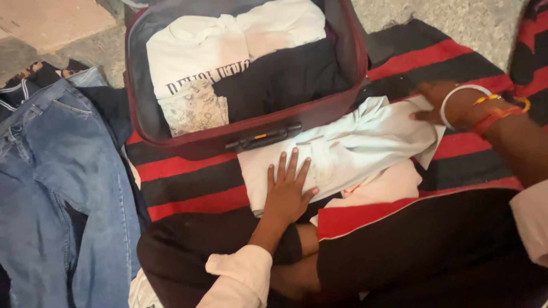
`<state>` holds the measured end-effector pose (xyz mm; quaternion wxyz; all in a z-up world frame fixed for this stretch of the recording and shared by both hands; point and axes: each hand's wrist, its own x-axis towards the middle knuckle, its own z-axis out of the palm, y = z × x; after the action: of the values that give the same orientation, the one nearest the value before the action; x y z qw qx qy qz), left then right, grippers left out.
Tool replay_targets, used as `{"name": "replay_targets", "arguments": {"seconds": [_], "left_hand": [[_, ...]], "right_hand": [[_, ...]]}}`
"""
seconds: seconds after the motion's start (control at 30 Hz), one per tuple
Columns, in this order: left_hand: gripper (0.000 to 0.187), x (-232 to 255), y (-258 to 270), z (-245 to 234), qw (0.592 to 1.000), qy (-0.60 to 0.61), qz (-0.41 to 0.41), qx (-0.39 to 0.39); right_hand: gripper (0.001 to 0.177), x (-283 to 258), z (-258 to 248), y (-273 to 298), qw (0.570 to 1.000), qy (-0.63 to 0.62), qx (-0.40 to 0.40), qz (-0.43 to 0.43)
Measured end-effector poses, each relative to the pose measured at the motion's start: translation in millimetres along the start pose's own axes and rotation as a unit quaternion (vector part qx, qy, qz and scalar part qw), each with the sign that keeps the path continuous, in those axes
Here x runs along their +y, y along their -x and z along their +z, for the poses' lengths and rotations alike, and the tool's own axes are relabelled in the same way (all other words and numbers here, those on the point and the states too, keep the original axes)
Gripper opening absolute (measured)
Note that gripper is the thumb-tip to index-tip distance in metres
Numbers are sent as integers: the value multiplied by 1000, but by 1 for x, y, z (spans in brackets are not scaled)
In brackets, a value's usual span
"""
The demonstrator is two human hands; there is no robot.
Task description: The person buttons a shirt, folds the sleeves and sides inward, and places the folded shirt into a suitcase.
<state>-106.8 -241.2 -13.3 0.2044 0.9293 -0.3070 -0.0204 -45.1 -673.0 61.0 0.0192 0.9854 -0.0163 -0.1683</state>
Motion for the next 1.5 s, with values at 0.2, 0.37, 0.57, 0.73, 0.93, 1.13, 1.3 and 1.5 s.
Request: {"name": "replay_targets", "arguments": {"seconds": [0.2,0.37,0.57,0.73,0.93,1.13,1.3,1.5], "left_hand": [[76,35,-10,-6,997,55,-36,37],[68,106,-25,-3,986,128,66,88],[71,173,-75,22,972,181,124,79],[75,200,-112,31,993,88,74,31],[65,209,-129,64,995,53,42,77],[47,204,-133,85,995,17,54,77],[48,197,-124,77,993,55,45,93],[52,186,-102,47,967,213,41,133]], "right_hand": [[69,-32,-6,-6,997,-62,-34,-9],[82,-54,-5,-20,998,-21,-6,-62],[83,-61,-4,-18,998,-22,-52,-39],[83,-45,21,-35,996,-56,-45,-42],[90,-56,11,-33,995,-81,-53,-14],[81,-76,4,-40,996,-10,-91,7],[71,-77,10,-49,994,27,-109,16],[70,-49,22,-66,995,-50,-82,21]]}}
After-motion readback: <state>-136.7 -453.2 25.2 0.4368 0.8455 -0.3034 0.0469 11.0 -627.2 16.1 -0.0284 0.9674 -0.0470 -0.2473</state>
